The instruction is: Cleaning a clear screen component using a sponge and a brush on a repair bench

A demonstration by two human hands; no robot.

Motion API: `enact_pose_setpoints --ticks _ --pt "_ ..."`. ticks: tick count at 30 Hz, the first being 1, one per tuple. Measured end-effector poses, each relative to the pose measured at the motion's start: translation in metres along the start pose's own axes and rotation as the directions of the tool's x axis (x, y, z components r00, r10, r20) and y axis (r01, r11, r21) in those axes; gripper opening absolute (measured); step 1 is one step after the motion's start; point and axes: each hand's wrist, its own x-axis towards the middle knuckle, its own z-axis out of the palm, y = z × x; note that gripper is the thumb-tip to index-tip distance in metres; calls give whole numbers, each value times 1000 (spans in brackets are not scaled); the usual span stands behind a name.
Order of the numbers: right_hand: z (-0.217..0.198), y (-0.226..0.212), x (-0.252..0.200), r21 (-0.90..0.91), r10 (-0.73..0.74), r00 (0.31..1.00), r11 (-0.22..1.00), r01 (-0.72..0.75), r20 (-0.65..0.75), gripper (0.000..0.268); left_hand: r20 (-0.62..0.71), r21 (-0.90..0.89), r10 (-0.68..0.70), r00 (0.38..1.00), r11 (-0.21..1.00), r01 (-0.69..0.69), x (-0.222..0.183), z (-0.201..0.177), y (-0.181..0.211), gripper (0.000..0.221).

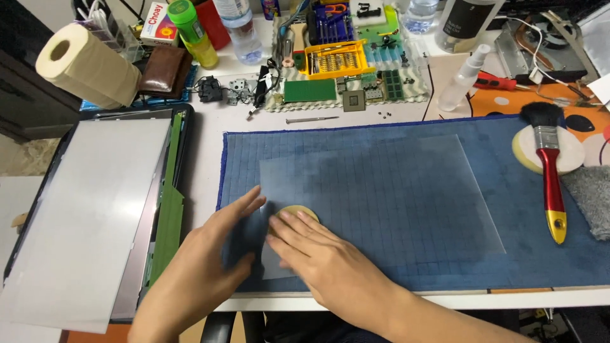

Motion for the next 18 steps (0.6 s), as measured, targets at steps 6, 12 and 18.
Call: enact_pose_setpoints --ticks 6,12,18 --pt "-7 2 12 15 57 998 998 -57 -5 48 95 -56 -47 994 997 53 8 -7 -7 130" --pt "-5 -6 27 51 -15 998 999 18 -61 41 107 -34 -16 994 999 20 18 1 -14 134" --pt "9 4 22 -46 -25 999 999 26 32 49 80 45 128 989 990 -131 27 8 -45 152"
